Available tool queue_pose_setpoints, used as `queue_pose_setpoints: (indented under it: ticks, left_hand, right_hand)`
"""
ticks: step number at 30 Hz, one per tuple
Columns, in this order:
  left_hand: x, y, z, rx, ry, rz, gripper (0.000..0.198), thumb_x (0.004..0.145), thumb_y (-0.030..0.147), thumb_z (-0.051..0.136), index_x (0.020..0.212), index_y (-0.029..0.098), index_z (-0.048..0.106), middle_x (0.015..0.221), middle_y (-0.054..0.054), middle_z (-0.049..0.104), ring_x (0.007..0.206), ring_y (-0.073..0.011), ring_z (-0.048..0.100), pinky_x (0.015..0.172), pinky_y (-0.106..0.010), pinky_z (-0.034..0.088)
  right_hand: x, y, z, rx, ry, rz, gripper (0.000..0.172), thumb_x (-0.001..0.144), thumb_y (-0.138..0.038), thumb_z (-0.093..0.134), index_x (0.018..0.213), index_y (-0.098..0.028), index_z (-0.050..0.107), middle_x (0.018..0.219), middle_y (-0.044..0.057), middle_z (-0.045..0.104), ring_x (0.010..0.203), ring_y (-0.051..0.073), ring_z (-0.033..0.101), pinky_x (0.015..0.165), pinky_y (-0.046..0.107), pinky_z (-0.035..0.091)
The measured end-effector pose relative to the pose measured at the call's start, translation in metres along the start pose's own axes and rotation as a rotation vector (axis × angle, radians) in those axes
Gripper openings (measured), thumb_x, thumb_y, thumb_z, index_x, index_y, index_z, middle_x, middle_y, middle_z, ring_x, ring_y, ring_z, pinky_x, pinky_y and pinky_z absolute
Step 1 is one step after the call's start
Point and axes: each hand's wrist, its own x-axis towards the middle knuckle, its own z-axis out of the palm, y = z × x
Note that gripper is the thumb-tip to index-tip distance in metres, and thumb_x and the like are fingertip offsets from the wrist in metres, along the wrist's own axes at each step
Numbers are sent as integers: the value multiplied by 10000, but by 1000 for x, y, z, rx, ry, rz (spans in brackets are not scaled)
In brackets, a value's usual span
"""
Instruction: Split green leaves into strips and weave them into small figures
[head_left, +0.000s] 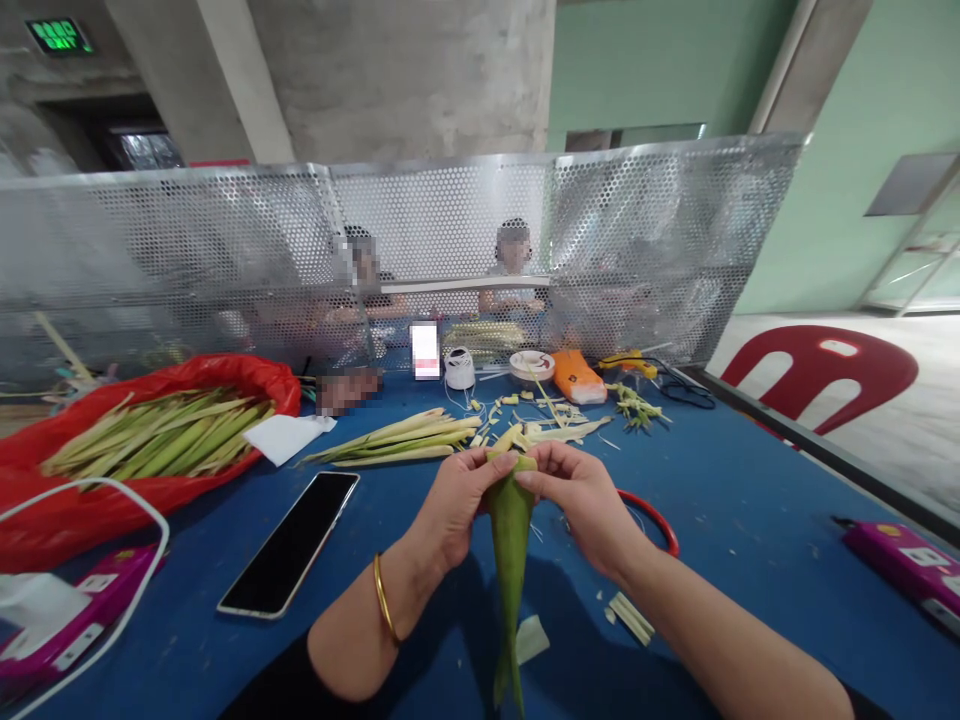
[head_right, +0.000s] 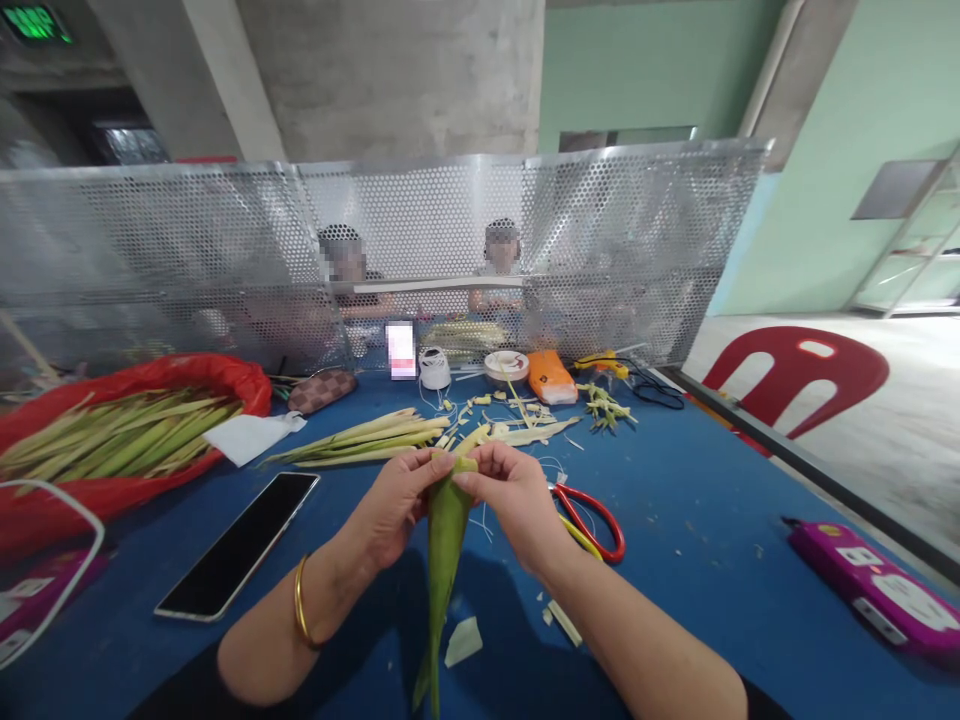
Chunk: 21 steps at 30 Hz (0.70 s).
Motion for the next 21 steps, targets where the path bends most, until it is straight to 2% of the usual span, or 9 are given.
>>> queue_pose_setpoints:
  ticks: [5, 9, 15, 18, 21]
  left_hand:
    - [2, -6, -1, -115, -94, -47, 375, 582, 317, 834, 883, 121, 724, 769, -46, 706, 639, -126, 614, 605, -228, 466]
    - [4, -7, -1, -129, -63, -66, 379, 555, 301, 849, 860, 109, 732, 770, -74, 725, 663, -169, 653, 639, -261, 487]
    - [4, -6, 0, -170, 20, -106, 320, 528, 293, 862, 754, 110, 728, 637, -21, 682, 532, -93, 576, 502, -189, 412]
    - [5, -5, -1, -173, 15, -87, 331, 529, 307, 861, 757, 108, 725, 629, -27, 681, 532, -113, 588, 526, -216, 445]
    - [6, -5, -2, -165, 11, -63, 351, 520, 305, 864, 773, 105, 724, 655, -37, 691, 543, -127, 597, 550, -240, 466]
  right_hand:
    - [2, 1, -3, 32, 58, -20, 229, 598, -297, 816, 691, -178, 643, 660, -22, 594, 630, 122, 496, 612, 254, 402]
    - [2, 0, -5, 54, -17, 70, 231, 601, -306, 809, 674, -161, 644, 641, -22, 585, 595, 107, 475, 584, 245, 387]
    - [2, 0, -2, -33, 74, -65, 215, 589, -297, 810, 656, -175, 646, 626, -26, 594, 610, 118, 492, 607, 254, 404]
    - [0, 1, -1, -8, 11, 10, 212, 601, -295, 804, 707, -178, 662, 657, -17, 615, 624, 125, 509, 614, 259, 412]
    - [-2, 2, 0, 11, -30, 46, 201, 602, -286, 801, 655, -178, 641, 608, -31, 579, 593, 115, 483, 594, 253, 397]
